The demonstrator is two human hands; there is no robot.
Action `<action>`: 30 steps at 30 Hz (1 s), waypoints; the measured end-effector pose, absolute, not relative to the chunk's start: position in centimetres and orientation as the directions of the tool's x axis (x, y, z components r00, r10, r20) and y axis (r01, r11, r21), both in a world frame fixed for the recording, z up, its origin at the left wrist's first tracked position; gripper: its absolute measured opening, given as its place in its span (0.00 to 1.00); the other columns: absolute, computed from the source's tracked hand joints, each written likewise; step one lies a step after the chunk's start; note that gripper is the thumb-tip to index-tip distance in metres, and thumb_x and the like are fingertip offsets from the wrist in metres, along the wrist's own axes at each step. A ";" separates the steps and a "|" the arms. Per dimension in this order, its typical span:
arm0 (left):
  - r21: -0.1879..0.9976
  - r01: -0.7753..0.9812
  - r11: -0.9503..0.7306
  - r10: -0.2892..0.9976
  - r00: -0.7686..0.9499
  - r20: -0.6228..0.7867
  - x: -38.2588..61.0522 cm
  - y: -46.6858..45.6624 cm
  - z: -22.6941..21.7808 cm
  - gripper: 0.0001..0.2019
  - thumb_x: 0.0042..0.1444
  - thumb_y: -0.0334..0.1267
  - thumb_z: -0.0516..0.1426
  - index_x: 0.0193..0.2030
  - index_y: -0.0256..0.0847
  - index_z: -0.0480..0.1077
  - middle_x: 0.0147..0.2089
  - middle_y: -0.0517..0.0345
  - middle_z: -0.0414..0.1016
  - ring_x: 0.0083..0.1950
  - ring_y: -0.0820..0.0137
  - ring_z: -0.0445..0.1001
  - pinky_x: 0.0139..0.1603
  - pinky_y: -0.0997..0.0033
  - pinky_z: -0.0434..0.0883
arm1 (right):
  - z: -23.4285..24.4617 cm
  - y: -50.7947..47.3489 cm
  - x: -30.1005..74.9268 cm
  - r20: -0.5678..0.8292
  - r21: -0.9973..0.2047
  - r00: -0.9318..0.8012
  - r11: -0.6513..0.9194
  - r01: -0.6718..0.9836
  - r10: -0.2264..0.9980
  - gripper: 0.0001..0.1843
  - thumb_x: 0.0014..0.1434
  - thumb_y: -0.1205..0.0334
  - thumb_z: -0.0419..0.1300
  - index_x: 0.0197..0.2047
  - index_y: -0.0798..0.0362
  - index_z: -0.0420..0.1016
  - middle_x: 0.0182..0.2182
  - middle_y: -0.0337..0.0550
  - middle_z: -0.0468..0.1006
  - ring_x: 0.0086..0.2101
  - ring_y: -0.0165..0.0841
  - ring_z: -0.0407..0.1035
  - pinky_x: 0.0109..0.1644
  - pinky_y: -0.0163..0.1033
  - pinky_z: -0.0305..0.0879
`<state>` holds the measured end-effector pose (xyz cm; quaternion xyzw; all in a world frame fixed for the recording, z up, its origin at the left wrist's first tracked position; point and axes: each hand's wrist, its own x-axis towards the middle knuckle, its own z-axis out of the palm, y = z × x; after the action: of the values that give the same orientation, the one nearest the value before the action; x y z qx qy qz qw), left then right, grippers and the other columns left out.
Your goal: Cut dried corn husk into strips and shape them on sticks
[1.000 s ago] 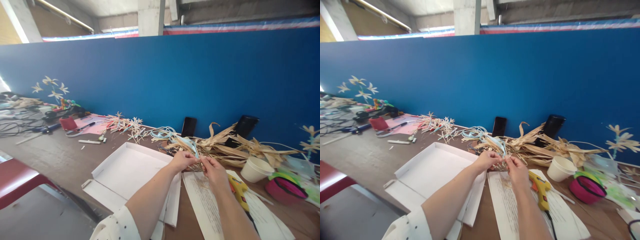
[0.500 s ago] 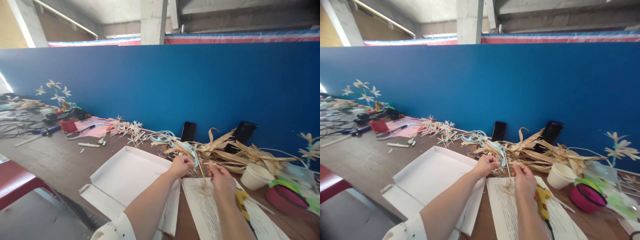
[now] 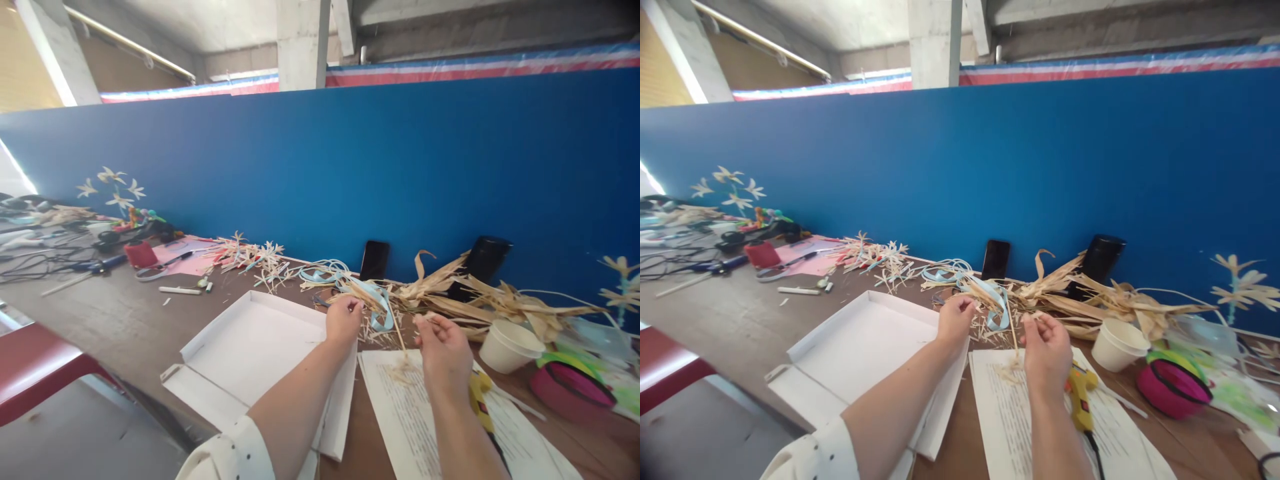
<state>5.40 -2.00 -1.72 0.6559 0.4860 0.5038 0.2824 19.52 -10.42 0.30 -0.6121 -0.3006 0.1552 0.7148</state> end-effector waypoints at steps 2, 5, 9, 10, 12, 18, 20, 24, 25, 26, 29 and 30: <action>0.853 0.362 -0.376 0.918 0.020 0.396 5.3 -1.8 -1.8 0.09 0.54 0.40 0.53 0.30 0.40 0.72 0.33 0.59 0.75 0.36 0.72 0.70 0.38 0.75 0.62 | 0.5 -10.6 19.5 0.260 -0.965 0.734 0.138 0.224 0.627 0.24 0.47 0.47 0.62 0.43 0.54 0.69 0.29 0.42 0.76 0.22 0.30 0.66 0.25 0.35 0.62; 0.856 0.353 -0.377 0.917 0.011 0.399 5.1 -1.6 -1.9 0.10 0.55 0.40 0.52 0.34 0.41 0.73 0.35 0.58 0.75 0.38 0.71 0.70 0.40 0.74 0.63 | 0.4 -10.7 19.5 0.240 -0.934 0.616 0.005 0.357 0.750 0.20 0.49 0.47 0.60 0.40 0.53 0.72 0.31 0.44 0.78 0.26 0.33 0.69 0.29 0.36 0.62; 0.894 0.311 -0.323 0.932 -0.062 0.358 4.6 -1.2 -1.6 0.10 0.55 0.41 0.52 0.35 0.40 0.72 0.36 0.58 0.75 0.38 0.72 0.70 0.42 0.74 0.64 | -0.2 -10.9 19.5 0.074 -0.874 0.412 -0.140 0.465 0.908 0.07 0.37 0.58 0.66 0.22 0.50 0.75 0.18 0.38 0.75 0.20 0.34 0.66 0.24 0.36 0.57; 0.910 0.282 -0.305 0.936 -0.085 0.341 4.5 -1.1 -1.4 0.09 0.54 0.40 0.53 0.35 0.40 0.72 0.35 0.58 0.75 0.37 0.72 0.70 0.41 0.74 0.64 | -0.3 -11.0 19.4 0.037 -0.854 0.377 -0.167 0.493 0.925 0.06 0.36 0.59 0.66 0.19 0.49 0.74 0.15 0.37 0.73 0.18 0.33 0.64 0.23 0.36 0.55; 0.939 0.193 -0.285 0.939 -0.140 0.314 4.2 -0.8 -0.8 0.09 0.54 0.41 0.53 0.34 0.39 0.72 0.33 0.59 0.74 0.35 0.73 0.70 0.41 0.75 0.65 | -0.4 -11.1 19.2 -0.013 -0.819 0.332 -0.201 0.538 0.943 0.07 0.35 0.59 0.66 0.16 0.48 0.73 0.12 0.36 0.70 0.16 0.31 0.62 0.21 0.36 0.52; 0.938 -0.088 -0.335 0.903 -0.313 0.293 2.6 0.7 2.4 0.13 0.52 0.45 0.54 0.33 0.36 0.71 0.29 0.59 0.73 0.32 0.75 0.69 0.38 0.77 0.66 | -0.1 -11.0 19.4 -0.052 -0.613 0.292 -0.262 0.746 0.955 0.22 0.45 0.40 0.58 0.15 0.48 0.68 0.13 0.38 0.69 0.18 0.33 0.62 0.22 0.36 0.50; 0.931 -0.099 -0.352 0.888 -0.351 0.298 1.8 1.2 3.4 0.12 0.50 0.44 0.55 0.32 0.35 0.71 0.29 0.58 0.73 0.31 0.75 0.69 0.39 0.76 0.66 | -0.1 -10.8 19.7 -0.035 -0.558 0.314 -0.279 0.782 0.949 0.25 0.48 0.37 0.53 0.15 0.48 0.68 0.14 0.38 0.69 0.19 0.33 0.62 0.23 0.37 0.50; 0.940 0.031 -0.339 0.892 -0.306 0.332 0.3 1.4 4.8 0.11 0.51 0.41 0.54 0.31 0.35 0.72 0.30 0.56 0.74 0.33 0.74 0.70 0.41 0.75 0.66 | -0.3 -10.4 20.3 0.057 -0.533 0.360 -0.277 0.800 0.931 0.24 0.50 0.38 0.51 0.19 0.47 0.71 0.17 0.39 0.72 0.22 0.36 0.65 0.25 0.37 0.52; 0.942 0.126 -0.310 0.918 -0.220 0.331 -0.1 1.2 5.0 0.10 0.50 0.41 0.55 0.31 0.36 0.73 0.30 0.56 0.74 0.33 0.73 0.71 0.40 0.74 0.66 | -0.3 -10.3 20.4 0.089 -0.546 0.364 -0.260 0.797 0.927 0.22 0.50 0.39 0.52 0.20 0.47 0.73 0.18 0.40 0.73 0.23 0.36 0.66 0.26 0.38 0.53; 0.925 0.253 -0.284 0.944 -0.095 0.315 -0.4 0.8 5.2 0.09 0.49 0.39 0.56 0.30 0.37 0.74 0.28 0.57 0.74 0.32 0.72 0.71 0.40 0.73 0.67 | -0.3 -10.2 20.4 0.116 -0.560 0.367 -0.245 0.791 0.923 0.21 0.49 0.41 0.53 0.22 0.47 0.74 0.20 0.40 0.74 0.24 0.37 0.67 0.27 0.38 0.54; 0.674 0.658 -0.336 0.933 0.331 0.142 -1.2 -0.8 5.2 0.01 0.41 0.34 0.60 0.23 0.41 0.74 0.23 0.57 0.73 0.30 0.68 0.72 0.39 0.70 0.68 | -0.3 -10.1 20.3 0.143 -0.587 0.378 -0.229 0.776 0.915 0.18 0.49 0.44 0.54 0.25 0.48 0.75 0.23 0.41 0.76 0.26 0.37 0.68 0.27 0.38 0.56; 0.546 0.753 -0.367 0.916 0.396 0.069 -1.4 -1.4 5.0 0.01 0.39 0.32 0.61 0.21 0.41 0.74 0.23 0.56 0.73 0.30 0.66 0.72 0.40 0.67 0.68 | -0.2 -10.1 20.2 0.141 -0.587 0.374 -0.227 0.777 0.916 0.17 0.49 0.45 0.54 0.24 0.48 0.75 0.22 0.41 0.76 0.25 0.37 0.68 0.27 0.38 0.55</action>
<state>-1.36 -1.44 5.04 0.8058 0.5177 0.1844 0.2205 20.21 -10.13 -0.25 -0.7743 -0.5468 0.1179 0.2961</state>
